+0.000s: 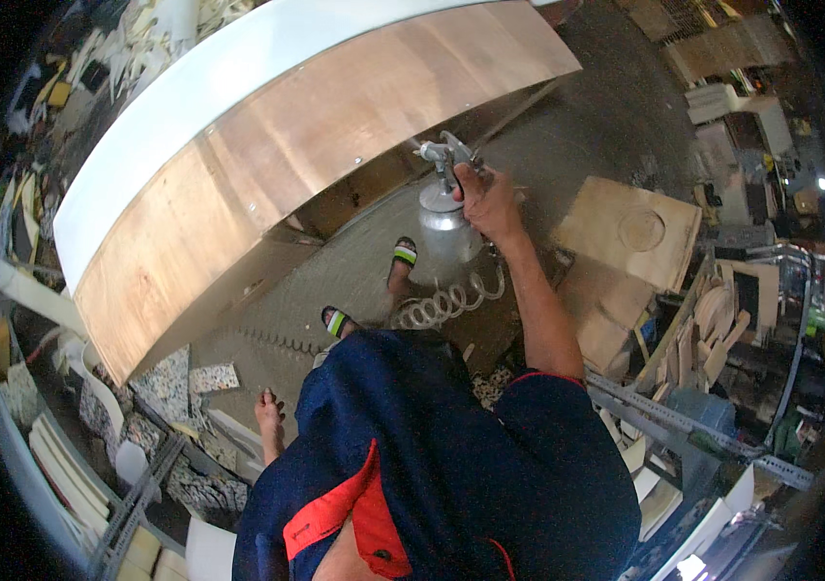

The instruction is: The person cleans a spray gun with a stick, then sprays a white finish onto a curved wooden panel in a workshop. The person holds the panel with one hand and operates the spray gun with the other, moving along the surface to apply the coating.

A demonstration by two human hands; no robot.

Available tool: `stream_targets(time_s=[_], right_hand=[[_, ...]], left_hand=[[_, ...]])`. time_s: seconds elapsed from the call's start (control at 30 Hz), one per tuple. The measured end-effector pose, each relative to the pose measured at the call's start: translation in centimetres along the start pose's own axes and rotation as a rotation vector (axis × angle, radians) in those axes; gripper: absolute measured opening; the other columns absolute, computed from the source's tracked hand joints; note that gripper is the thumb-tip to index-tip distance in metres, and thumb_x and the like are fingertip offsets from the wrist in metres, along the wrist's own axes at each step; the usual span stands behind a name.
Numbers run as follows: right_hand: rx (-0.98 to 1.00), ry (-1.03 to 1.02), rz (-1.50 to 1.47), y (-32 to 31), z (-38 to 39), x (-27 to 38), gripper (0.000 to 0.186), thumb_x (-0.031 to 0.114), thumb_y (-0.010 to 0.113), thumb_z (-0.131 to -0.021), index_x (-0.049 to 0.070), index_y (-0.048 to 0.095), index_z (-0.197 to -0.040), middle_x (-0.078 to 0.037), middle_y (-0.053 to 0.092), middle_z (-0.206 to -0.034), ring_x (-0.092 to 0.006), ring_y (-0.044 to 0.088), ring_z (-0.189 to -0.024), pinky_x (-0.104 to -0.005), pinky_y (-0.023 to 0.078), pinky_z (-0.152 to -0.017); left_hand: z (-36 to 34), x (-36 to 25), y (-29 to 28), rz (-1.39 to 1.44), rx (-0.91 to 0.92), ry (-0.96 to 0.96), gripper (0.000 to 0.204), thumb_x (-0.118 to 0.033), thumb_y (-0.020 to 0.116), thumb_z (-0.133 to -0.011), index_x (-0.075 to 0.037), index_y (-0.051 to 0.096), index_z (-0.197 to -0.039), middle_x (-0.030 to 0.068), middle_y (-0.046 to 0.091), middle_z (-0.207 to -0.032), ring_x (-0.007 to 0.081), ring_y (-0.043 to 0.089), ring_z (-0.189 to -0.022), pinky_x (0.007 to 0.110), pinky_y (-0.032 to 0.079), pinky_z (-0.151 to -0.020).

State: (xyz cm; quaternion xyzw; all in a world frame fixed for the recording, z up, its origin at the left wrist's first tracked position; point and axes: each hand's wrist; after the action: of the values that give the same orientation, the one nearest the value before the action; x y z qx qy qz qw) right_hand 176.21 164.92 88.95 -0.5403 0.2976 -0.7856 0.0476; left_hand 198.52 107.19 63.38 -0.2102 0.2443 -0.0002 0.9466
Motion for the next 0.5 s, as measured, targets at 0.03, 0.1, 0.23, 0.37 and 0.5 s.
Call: stream_targets(time_s=[0.03, 0.1, 0.23, 0.37, 0.5], right_hand=[[0.019, -0.018, -0.037, 1.1, 0.8, 0.3, 0.063, 0.063, 0.054, -0.095, 0.002, 0.067, -0.096, 0.000, 0.060, -0.067, -0.0066, 0.051, -0.050, -0.0249, 0.040, -0.042], [0.074, -0.049, -0.119, 3.6, 2.7, 1.1, 0.059, 0.060, 0.054, -0.097, 0.002, 0.067, -0.093, 0.000, 0.060, -0.067, -0.0067, 0.052, -0.050, -0.0256, 0.040, -0.042], [0.128, -0.097, -0.107, 8.5, 5.8, 3.2, 0.050, 0.050, 0.054, -0.099, 0.002, 0.065, -0.090, 0.000, 0.060, -0.067, -0.0073, 0.052, -0.051, -0.0264, 0.040, -0.043], [0.225, -0.072, -0.120, 12.5, 8.5, 5.3, 0.043, 0.044, 0.060, -0.097, 0.001, 0.066, -0.090, -0.001, 0.061, -0.068, -0.0099, 0.057, -0.065, -0.0295, 0.046, -0.061], [0.341, -0.182, -0.112, 15.9, 10.7, 7.2, 0.045, 0.046, 0.058, -0.098, 0.001, 0.066, -0.096, 0.000, 0.061, -0.070, -0.0085, 0.056, -0.067, -0.0277, 0.046, -0.061]], left_hand=[[-0.1, 0.8, -0.7, -0.004, -0.021, 0.027, 0.039, -0.043, 0.055, -0.100, -0.007, 0.062, -0.117, -0.0008, 0.055, -0.075, 0.0110, 0.055, -0.062, 0.026, 0.039, -0.048], [-0.1, 2.7, -2.1, 0.028, -0.088, 0.012, 0.040, -0.043, 0.056, -0.100, -0.007, 0.062, -0.115, -0.0008, 0.054, -0.073, 0.0107, 0.053, -0.059, 0.027, 0.038, -0.047], [0.9, 6.6, -5.7, 0.023, -0.115, 0.008, 0.043, -0.045, 0.057, -0.099, -0.006, 0.061, -0.119, 0.0010, 0.057, -0.075, 0.0109, 0.053, -0.059, 0.027, 0.037, -0.046], [2.0, 10.0, -7.6, 0.067, -0.174, -0.073, 0.045, -0.045, 0.058, -0.099, -0.005, 0.061, -0.119, 0.0016, 0.058, -0.074, 0.0111, 0.052, -0.059, 0.027, 0.037, -0.046], [2.9, 13.3, -7.6, 0.107, -0.215, -0.133, 0.045, -0.045, 0.058, -0.098, -0.005, 0.061, -0.120, 0.0016, 0.058, -0.074, 0.0108, 0.051, -0.058, 0.028, 0.037, -0.046]])
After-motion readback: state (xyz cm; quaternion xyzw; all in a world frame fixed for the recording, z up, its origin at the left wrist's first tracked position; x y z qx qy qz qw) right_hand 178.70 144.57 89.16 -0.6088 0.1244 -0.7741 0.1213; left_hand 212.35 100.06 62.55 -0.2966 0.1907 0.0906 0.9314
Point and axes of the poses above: each hand's wrist, its own z-axis away from the middle knuckle, its own y-axis out of the palm, x = y × z
